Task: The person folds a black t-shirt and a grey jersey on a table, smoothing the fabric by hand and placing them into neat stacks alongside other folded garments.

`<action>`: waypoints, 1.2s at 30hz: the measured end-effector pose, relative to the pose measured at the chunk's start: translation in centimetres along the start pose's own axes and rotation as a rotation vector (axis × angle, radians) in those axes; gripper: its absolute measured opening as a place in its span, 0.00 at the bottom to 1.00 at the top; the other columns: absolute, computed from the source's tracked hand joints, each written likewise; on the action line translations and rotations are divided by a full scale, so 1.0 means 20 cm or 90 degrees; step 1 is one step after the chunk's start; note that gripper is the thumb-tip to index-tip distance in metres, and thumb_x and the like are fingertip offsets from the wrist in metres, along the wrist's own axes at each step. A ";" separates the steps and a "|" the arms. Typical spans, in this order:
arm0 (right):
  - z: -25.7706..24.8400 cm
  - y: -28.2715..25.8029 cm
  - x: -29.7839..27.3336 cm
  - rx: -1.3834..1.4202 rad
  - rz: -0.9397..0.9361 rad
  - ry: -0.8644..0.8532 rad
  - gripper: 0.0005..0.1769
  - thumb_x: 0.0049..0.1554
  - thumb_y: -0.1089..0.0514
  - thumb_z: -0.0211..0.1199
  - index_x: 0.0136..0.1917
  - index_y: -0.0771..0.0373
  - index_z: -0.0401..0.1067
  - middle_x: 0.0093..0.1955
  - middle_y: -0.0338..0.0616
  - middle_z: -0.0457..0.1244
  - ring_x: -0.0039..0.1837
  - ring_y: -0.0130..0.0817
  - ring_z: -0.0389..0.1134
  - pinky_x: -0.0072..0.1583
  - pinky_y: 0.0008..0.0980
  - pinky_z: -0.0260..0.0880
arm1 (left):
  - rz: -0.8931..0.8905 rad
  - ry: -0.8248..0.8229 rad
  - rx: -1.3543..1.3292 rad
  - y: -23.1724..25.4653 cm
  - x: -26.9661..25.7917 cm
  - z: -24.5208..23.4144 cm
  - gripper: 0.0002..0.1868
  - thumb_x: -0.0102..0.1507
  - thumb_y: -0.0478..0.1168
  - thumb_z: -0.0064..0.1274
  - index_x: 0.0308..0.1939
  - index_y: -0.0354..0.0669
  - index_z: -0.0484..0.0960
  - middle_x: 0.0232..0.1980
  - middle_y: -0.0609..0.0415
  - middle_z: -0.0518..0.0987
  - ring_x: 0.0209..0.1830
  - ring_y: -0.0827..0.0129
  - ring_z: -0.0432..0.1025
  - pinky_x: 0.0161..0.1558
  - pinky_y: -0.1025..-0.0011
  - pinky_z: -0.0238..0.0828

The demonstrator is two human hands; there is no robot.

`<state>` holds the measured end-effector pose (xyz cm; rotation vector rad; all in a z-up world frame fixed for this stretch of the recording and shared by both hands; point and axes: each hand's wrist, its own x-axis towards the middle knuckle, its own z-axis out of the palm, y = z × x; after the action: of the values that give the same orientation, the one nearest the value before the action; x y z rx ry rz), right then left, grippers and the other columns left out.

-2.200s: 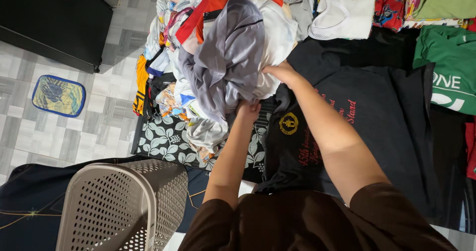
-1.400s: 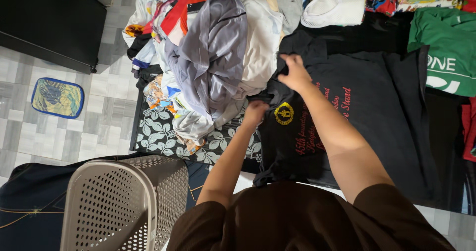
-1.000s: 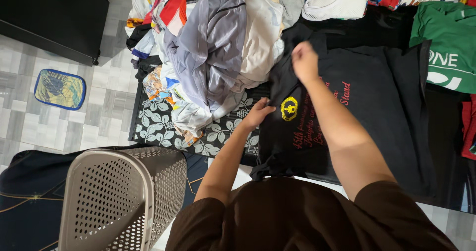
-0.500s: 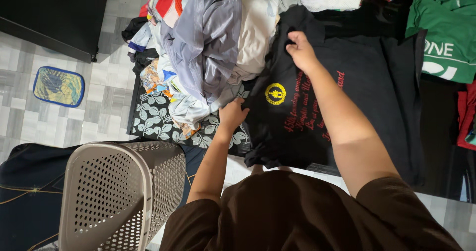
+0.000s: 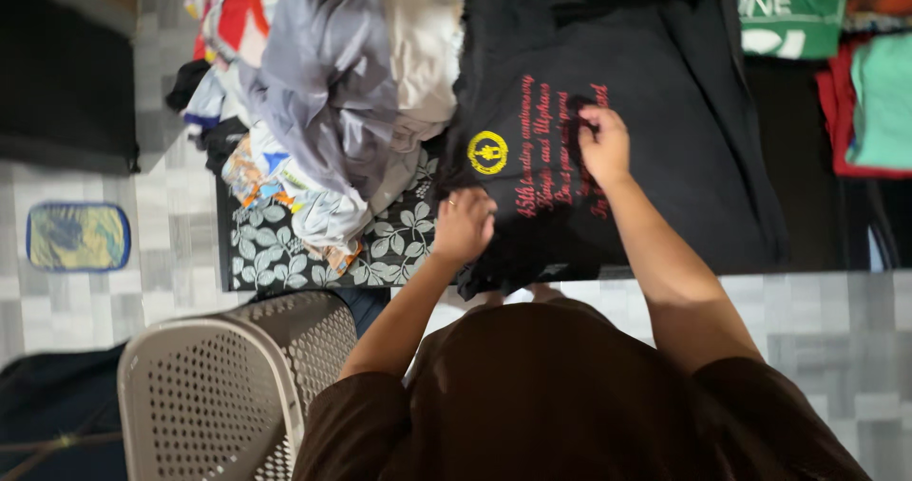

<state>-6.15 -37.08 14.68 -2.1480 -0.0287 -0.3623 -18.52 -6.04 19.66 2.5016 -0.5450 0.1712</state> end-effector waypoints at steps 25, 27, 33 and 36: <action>-1.24 0.28 -0.90 -0.322 0.055 -0.164 0.62 0.38 0.30 0.74 0.77 0.63 0.61 0.83 0.62 0.47 0.80 0.66 0.45 0.75 0.59 0.47 | 0.062 -0.288 0.091 0.16 -0.40 0.09 0.24 0.52 0.37 0.57 0.54 0.49 0.77 0.64 0.50 0.71 0.61 0.51 0.69 0.58 0.54 0.68; -1.28 0.27 -0.96 -0.428 0.045 -0.223 0.61 0.36 0.30 0.75 0.75 0.61 0.63 0.84 0.57 0.46 0.82 0.62 0.45 0.76 0.61 0.43 | 0.072 -0.234 0.049 0.15 -0.46 0.13 0.21 0.56 0.31 0.50 0.54 0.46 0.77 0.64 0.49 0.72 0.60 0.51 0.71 0.55 0.57 0.72; -1.36 0.45 -0.99 -0.399 -0.064 -0.157 0.35 0.48 0.53 0.67 0.68 0.61 0.70 0.81 0.52 0.56 0.79 0.55 0.58 0.79 0.50 0.58 | -0.101 -0.228 -0.014 0.12 -0.41 0.14 0.17 0.60 0.29 0.46 0.52 0.46 0.76 0.52 0.48 0.77 0.48 0.47 0.75 0.47 0.54 0.75; -1.40 0.53 -0.99 -0.442 -0.097 -0.121 0.25 0.48 0.63 0.63 0.61 0.62 0.71 0.78 0.49 0.61 0.76 0.52 0.63 0.77 0.45 0.64 | -0.122 -0.212 0.009 0.17 -0.28 0.08 0.16 0.58 0.31 0.48 0.50 0.46 0.76 0.50 0.48 0.78 0.47 0.45 0.76 0.46 0.51 0.75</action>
<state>-30.31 -63.71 15.57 -2.8743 -0.2013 -0.2759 -25.03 -7.59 18.73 2.5925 -0.4300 -0.3205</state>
